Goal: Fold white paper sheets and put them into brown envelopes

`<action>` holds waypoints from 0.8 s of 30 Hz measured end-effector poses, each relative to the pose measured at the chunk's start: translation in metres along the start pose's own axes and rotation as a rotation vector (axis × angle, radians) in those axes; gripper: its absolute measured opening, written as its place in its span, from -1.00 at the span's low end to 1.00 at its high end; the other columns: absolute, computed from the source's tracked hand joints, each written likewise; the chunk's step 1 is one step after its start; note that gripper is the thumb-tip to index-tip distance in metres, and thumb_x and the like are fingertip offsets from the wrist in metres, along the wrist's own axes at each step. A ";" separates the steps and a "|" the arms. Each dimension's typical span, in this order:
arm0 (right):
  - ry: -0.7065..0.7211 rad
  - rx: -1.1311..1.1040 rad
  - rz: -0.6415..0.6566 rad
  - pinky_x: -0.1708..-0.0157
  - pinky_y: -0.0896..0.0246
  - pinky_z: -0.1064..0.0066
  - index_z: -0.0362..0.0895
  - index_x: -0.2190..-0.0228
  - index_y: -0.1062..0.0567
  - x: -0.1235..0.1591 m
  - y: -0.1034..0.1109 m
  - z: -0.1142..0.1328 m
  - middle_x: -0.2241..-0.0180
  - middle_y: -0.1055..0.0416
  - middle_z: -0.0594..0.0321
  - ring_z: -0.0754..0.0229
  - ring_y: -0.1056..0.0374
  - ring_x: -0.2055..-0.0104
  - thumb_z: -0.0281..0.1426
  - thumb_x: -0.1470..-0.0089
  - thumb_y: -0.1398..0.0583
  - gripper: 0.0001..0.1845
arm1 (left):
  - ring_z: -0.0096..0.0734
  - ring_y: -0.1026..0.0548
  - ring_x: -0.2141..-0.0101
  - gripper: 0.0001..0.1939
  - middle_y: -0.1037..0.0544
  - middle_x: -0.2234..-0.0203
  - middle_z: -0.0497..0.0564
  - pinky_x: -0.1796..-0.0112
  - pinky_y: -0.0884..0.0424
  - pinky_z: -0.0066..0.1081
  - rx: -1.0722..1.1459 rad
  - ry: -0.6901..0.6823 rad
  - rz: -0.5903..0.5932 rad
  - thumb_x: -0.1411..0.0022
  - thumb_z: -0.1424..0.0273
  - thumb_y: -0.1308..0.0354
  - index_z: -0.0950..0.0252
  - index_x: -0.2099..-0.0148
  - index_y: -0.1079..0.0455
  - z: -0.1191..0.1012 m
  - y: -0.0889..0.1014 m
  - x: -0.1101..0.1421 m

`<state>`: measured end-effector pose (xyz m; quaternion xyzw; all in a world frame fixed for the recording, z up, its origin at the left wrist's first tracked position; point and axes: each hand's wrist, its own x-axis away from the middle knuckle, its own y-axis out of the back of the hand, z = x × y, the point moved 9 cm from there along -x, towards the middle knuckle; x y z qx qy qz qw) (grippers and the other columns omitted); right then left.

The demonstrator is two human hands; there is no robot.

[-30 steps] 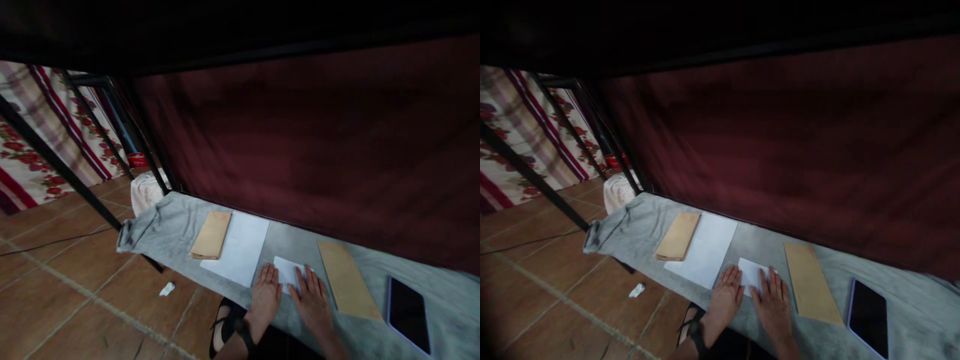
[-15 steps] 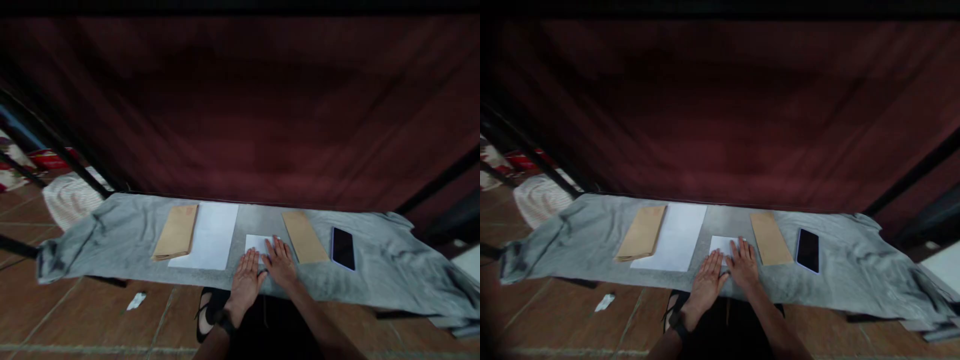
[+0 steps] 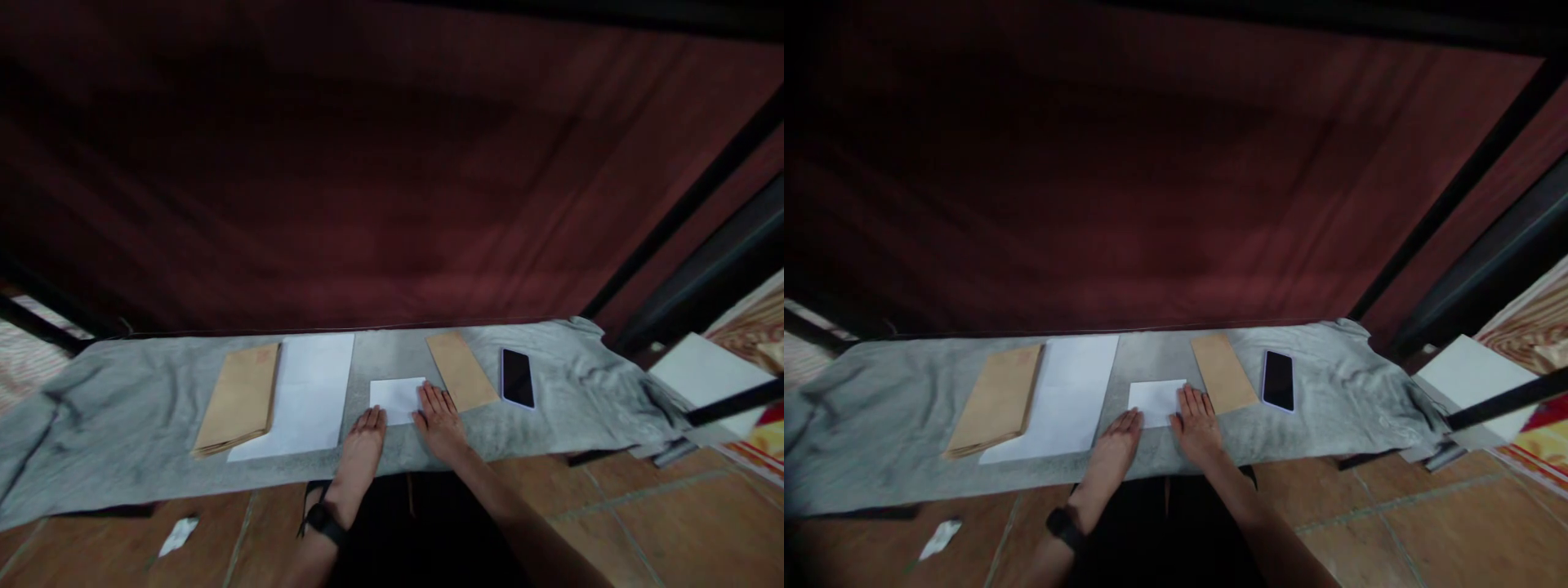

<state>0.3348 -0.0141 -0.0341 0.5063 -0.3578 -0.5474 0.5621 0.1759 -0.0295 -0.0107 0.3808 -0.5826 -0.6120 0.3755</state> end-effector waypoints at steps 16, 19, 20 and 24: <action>0.139 -0.293 -0.107 -0.36 0.12 0.05 -0.06 -0.14 -0.44 0.005 0.030 0.006 -0.23 -0.34 0.14 0.08 -0.20 -0.29 -0.32 -0.24 -0.12 -0.55 | -0.22 -0.56 0.11 -0.63 -0.61 0.14 0.12 0.08 -0.46 -0.26 0.121 0.014 -0.108 -0.29 0.66 0.04 0.29 -0.02 -0.45 0.006 0.045 -0.005; 0.049 -0.572 -0.174 -0.21 -0.15 0.13 -0.03 0.15 -0.59 -0.004 0.044 -0.007 0.09 -0.57 0.18 0.10 -0.43 -0.03 -0.35 -0.21 -0.12 -0.74 | -0.23 -0.55 0.12 -0.71 -0.61 0.19 0.08 0.06 -0.43 -0.26 0.260 0.064 -0.214 -0.37 0.53 0.05 0.25 0.07 -0.49 0.019 0.065 -0.008; 0.013 -0.636 -0.192 -0.11 -0.25 0.18 -0.05 0.22 -0.59 -0.009 0.047 -0.012 0.18 -0.59 0.18 0.10 -0.46 0.07 -0.31 -0.22 -0.12 -0.76 | -0.23 -0.55 0.14 -0.74 -0.62 0.20 0.07 0.07 -0.42 -0.26 0.381 0.103 -0.269 -0.38 0.47 0.03 0.24 0.10 -0.51 0.027 0.072 -0.010; -0.090 -0.705 -0.237 0.34 -0.32 0.38 -0.12 0.31 -0.54 -0.029 0.053 -0.024 0.43 -0.52 0.24 0.15 -0.42 0.37 -0.17 -0.24 -0.07 -0.66 | -0.32 -0.52 0.36 -0.74 -0.56 0.45 -0.04 0.27 -0.42 -0.36 1.089 0.376 -0.419 -0.23 0.25 -0.16 0.26 0.11 -0.52 0.067 0.065 -0.016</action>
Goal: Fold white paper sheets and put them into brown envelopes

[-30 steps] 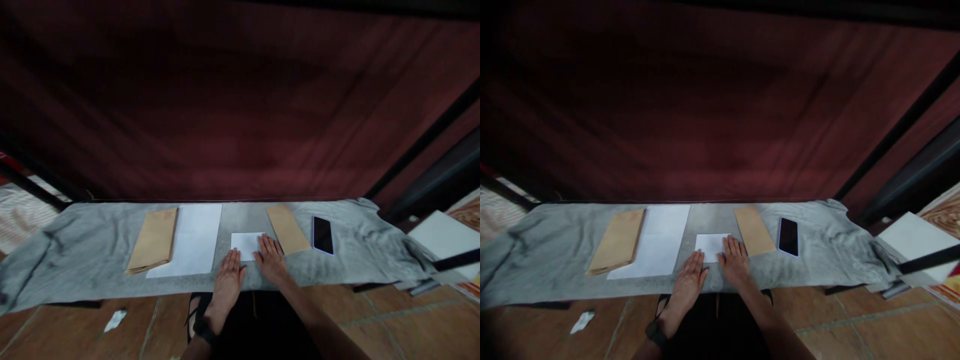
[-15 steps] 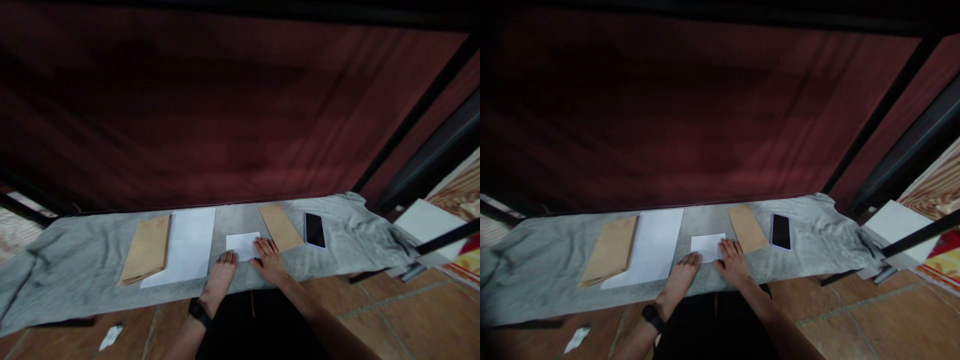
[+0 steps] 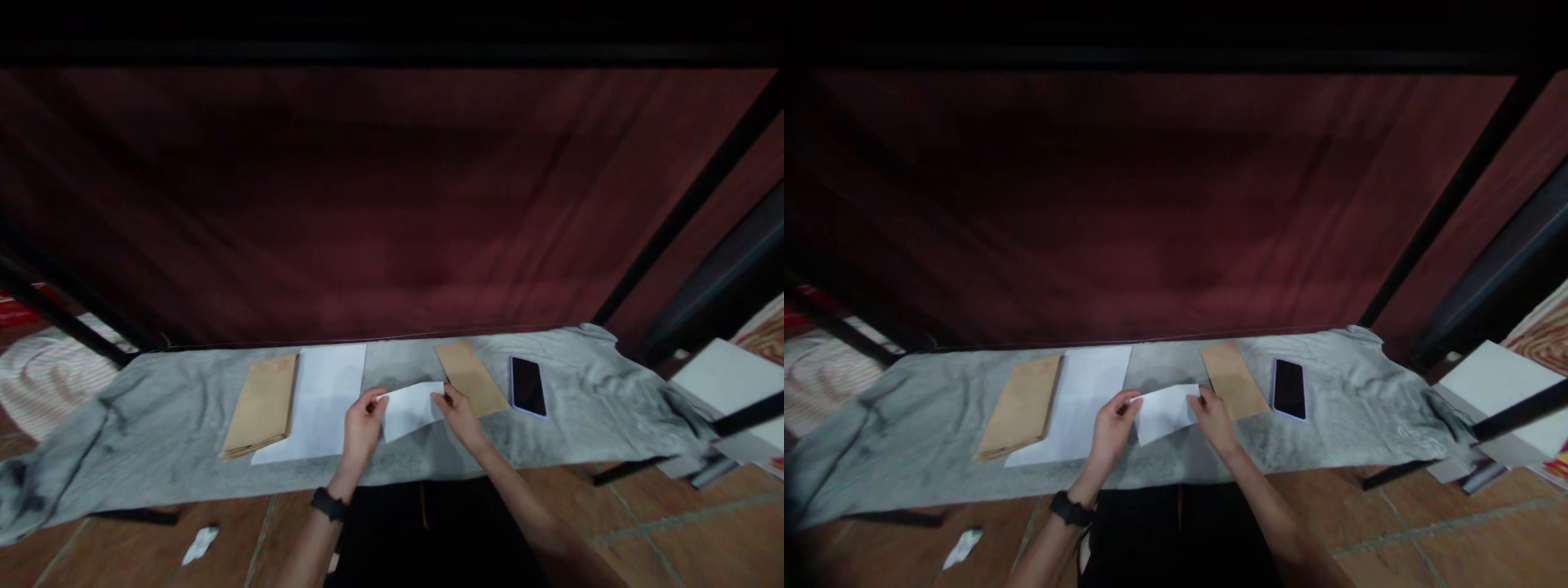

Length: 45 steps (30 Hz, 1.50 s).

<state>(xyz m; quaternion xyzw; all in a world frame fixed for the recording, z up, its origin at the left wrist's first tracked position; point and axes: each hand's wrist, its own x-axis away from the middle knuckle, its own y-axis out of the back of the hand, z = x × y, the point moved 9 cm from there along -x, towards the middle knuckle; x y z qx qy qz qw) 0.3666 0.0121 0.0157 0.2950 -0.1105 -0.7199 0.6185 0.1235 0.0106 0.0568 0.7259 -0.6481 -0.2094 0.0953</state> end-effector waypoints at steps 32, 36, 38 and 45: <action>0.227 0.706 0.310 -0.36 0.30 -0.14 -0.01 -0.35 -0.13 0.048 -0.076 0.001 -0.41 0.06 0.17 -0.09 0.26 -0.46 -0.35 -0.33 0.05 -0.41 | -0.14 -0.22 -0.30 -0.48 -0.30 -0.30 0.22 -0.25 -0.21 -0.09 -0.768 -0.292 0.152 -0.46 0.29 0.16 0.38 -0.37 -0.15 0.010 -0.098 0.055; 0.280 0.679 0.367 -0.37 0.36 -0.17 0.13 -0.33 -0.17 0.052 -0.079 0.003 -0.39 0.02 0.35 -0.09 0.34 -0.47 -0.37 -0.31 0.04 -0.41 | -0.14 -0.09 -0.36 -0.34 -0.17 -0.36 0.26 -0.31 -0.09 -0.10 -0.802 -0.245 0.178 -0.46 0.10 0.21 0.45 -0.40 -0.07 0.023 -0.107 0.061; 0.245 0.692 0.365 -0.36 0.34 -0.17 0.08 -0.33 -0.19 0.051 -0.077 0.001 -0.40 0.03 0.29 -0.09 0.30 -0.47 -0.36 -0.32 0.05 -0.43 | -0.14 -0.05 -0.37 -0.29 -0.13 -0.37 0.26 -0.32 -0.07 -0.11 -0.811 -0.240 0.178 -0.44 0.03 0.21 0.45 -0.41 -0.05 0.027 -0.102 0.061; 0.191 0.757 0.320 -0.33 0.23 -0.16 -0.12 -0.34 -0.15 0.049 -0.073 0.002 -0.42 0.13 0.00 -0.11 0.18 -0.44 -0.32 -0.36 0.05 -0.43 | -0.08 -0.01 -0.38 -0.19 -0.11 -0.38 0.30 -0.32 -0.01 -0.05 -0.863 -0.286 0.185 -0.39 -0.06 0.15 0.44 -0.43 0.01 0.029 -0.081 0.065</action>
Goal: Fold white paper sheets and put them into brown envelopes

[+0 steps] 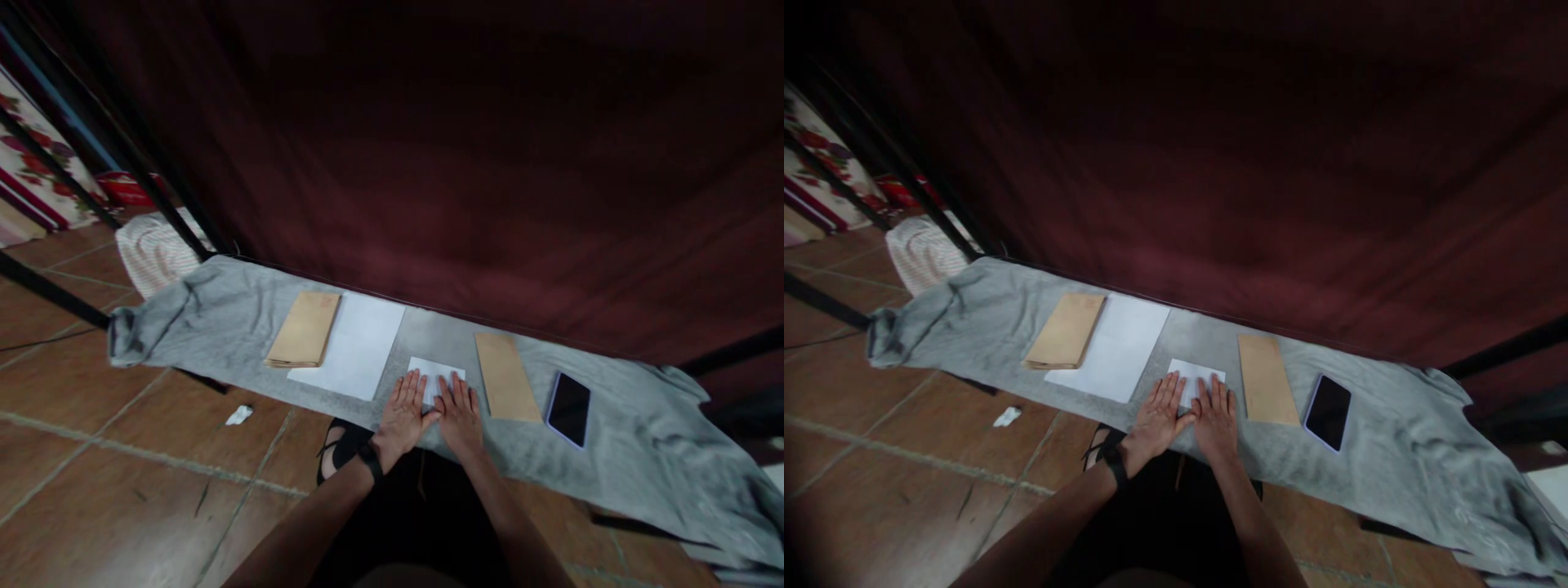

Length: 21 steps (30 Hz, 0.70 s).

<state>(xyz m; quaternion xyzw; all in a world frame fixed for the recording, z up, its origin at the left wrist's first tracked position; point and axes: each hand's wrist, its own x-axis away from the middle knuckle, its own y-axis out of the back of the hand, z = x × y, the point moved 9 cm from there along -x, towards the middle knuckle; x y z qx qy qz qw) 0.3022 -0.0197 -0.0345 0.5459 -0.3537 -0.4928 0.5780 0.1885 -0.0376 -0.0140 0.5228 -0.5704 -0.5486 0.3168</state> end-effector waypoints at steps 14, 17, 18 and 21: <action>-0.005 0.034 -0.021 -0.33 0.18 -0.09 -0.20 -0.35 -0.09 0.014 -0.003 -0.009 -0.42 0.12 -0.01 -0.08 0.13 -0.43 -0.33 -0.36 0.09 -0.40 | 0.03 0.01 -0.38 -0.26 -0.02 -0.42 0.23 -0.31 0.02 0.02 0.017 -0.059 0.073 -0.34 -0.06 0.00 0.19 -0.42 -0.08 -0.003 0.007 0.001; -0.027 0.038 -0.021 -0.35 0.18 -0.04 -0.27 -0.35 -0.09 0.024 -0.004 -0.017 -0.40 0.07 -0.05 -0.08 0.10 -0.43 -0.32 -0.35 0.08 -0.38 | 0.04 0.02 -0.39 -0.26 -0.01 -0.42 0.25 -0.31 0.02 0.04 0.015 -0.057 0.083 -0.34 -0.05 -0.01 0.20 -0.42 -0.08 -0.004 0.006 0.001; -0.034 0.038 -0.021 -0.35 0.19 -0.03 -0.28 -0.35 -0.09 0.026 -0.004 -0.019 -0.40 0.07 -0.06 -0.08 0.09 -0.42 -0.31 -0.35 0.08 -0.38 | 0.05 0.01 -0.38 -0.26 -0.01 -0.41 0.25 -0.31 0.02 0.04 0.013 -0.056 0.088 -0.34 -0.04 -0.01 0.20 -0.42 -0.08 -0.004 0.006 0.001; -0.050 0.038 -0.033 -0.36 0.20 -0.04 -0.29 -0.35 -0.11 0.029 -0.002 -0.022 -0.40 0.06 -0.06 -0.09 0.09 -0.42 -0.32 -0.35 0.08 -0.38 | 0.06 0.01 -0.38 -0.29 -0.05 -0.41 0.24 -0.30 0.01 0.04 0.003 -0.051 0.091 -0.35 0.00 -0.02 0.21 -0.41 -0.10 -0.005 0.007 0.001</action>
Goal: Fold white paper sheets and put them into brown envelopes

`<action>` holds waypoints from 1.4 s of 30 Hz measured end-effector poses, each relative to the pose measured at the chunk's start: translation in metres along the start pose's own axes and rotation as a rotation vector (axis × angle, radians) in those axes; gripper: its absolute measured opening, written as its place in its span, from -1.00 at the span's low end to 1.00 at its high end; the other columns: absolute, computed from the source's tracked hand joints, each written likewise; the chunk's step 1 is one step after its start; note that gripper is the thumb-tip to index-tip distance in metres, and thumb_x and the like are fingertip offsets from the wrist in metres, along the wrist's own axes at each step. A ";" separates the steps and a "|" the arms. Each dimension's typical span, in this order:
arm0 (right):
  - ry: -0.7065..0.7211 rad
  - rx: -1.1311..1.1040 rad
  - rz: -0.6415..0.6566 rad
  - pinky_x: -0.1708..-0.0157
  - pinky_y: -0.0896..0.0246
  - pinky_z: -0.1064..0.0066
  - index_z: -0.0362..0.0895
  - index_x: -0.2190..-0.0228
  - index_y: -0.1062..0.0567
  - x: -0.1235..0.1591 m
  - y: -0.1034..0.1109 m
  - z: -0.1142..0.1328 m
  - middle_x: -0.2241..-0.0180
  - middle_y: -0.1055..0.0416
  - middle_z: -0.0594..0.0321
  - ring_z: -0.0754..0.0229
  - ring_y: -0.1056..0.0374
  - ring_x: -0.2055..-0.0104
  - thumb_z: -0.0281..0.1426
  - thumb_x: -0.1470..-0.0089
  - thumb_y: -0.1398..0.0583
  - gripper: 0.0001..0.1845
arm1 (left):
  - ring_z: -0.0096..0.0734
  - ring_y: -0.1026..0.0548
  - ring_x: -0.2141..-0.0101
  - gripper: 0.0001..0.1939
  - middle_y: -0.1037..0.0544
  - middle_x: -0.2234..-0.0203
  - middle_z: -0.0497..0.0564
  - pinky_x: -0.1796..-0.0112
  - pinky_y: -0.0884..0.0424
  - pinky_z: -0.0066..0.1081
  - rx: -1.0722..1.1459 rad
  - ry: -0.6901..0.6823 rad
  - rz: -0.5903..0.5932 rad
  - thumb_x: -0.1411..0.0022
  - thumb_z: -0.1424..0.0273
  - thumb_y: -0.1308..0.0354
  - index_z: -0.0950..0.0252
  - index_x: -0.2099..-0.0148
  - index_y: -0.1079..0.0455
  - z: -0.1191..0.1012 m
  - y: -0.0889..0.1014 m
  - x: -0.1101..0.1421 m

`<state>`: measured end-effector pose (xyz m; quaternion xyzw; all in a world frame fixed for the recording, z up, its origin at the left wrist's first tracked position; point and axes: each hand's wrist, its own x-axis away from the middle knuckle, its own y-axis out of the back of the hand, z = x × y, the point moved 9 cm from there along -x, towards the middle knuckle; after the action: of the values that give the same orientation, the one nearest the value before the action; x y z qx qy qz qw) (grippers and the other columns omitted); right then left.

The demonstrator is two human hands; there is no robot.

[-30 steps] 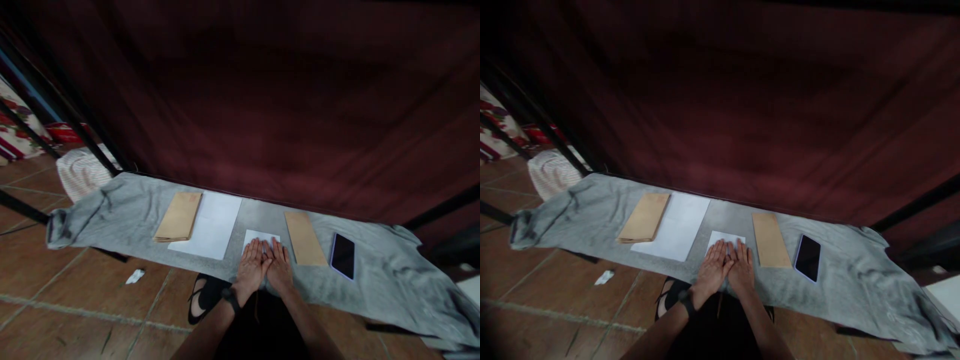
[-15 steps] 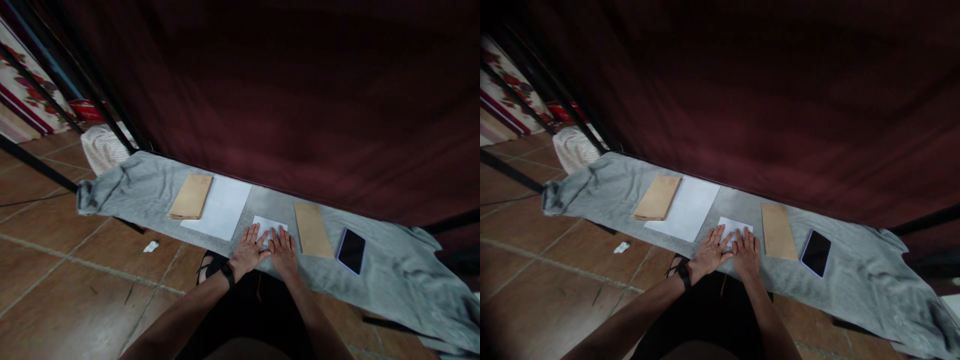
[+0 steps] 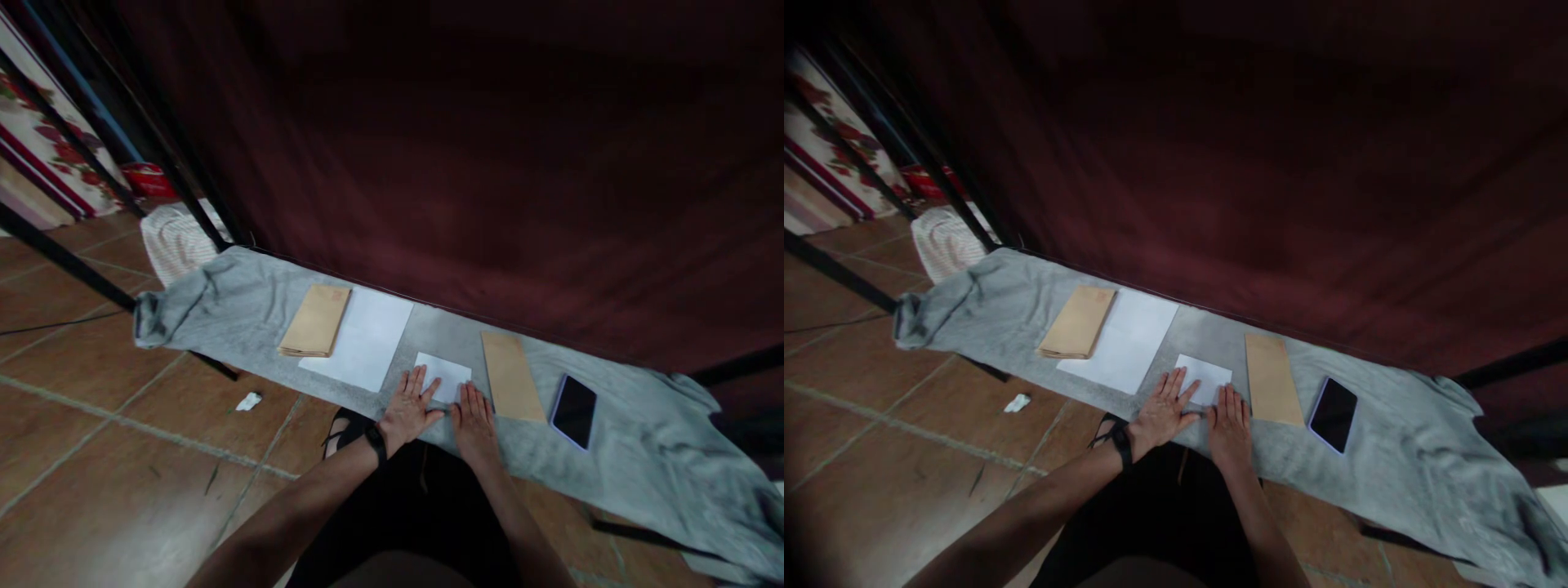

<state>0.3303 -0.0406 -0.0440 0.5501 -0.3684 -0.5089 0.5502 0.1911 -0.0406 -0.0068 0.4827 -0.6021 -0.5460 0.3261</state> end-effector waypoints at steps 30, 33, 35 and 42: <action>0.038 -0.175 -0.049 -0.31 0.04 0.12 -0.07 -0.25 -0.33 -0.018 0.019 0.008 -0.32 -0.20 0.15 0.08 -0.15 -0.33 -0.29 -0.39 0.04 -0.52 | -0.17 -0.06 -0.37 -0.38 -0.15 -0.37 0.22 -0.32 -0.08 -0.10 -0.123 0.087 -0.112 -0.45 0.24 0.23 0.46 -0.42 -0.04 0.043 -0.024 -0.041; -0.061 -0.213 -0.017 -0.23 -0.10 0.21 -0.12 -0.19 -0.41 -0.046 0.024 -0.008 -0.23 -0.34 0.11 0.08 -0.26 -0.23 -0.36 -0.35 0.00 -0.55 | -0.16 -0.07 -0.37 -0.38 -0.16 -0.36 0.22 -0.32 -0.08 -0.11 -0.140 0.095 -0.122 -0.45 0.24 0.23 0.46 -0.41 -0.06 0.044 -0.023 -0.040; -0.091 -0.212 0.013 -0.20 -0.13 0.21 -0.13 -0.20 -0.39 -0.066 0.027 -0.014 -0.22 -0.34 0.09 0.05 -0.27 -0.22 -0.40 -0.31 -0.02 -0.53 | -0.15 -0.08 -0.36 -0.39 -0.17 -0.36 0.21 -0.31 -0.10 -0.10 -0.139 0.092 -0.136 -0.44 0.24 0.23 0.46 -0.41 -0.08 0.043 -0.022 -0.041; -0.103 -0.244 0.009 -0.15 -0.16 0.23 -0.08 -0.05 -0.51 -0.098 0.032 -0.018 -0.04 -0.47 0.08 0.05 -0.35 -0.08 -0.54 -0.16 -0.12 -0.56 | -0.09 -0.15 -0.34 -0.39 -0.21 -0.34 0.26 -0.28 -0.18 -0.04 -0.023 0.045 -0.222 -0.45 0.22 0.18 0.43 -0.41 -0.06 0.042 -0.011 -0.035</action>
<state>0.3322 0.0538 0.0005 0.4505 -0.3340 -0.5750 0.5957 0.1660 0.0071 -0.0210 0.5549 -0.5310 -0.5747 0.2826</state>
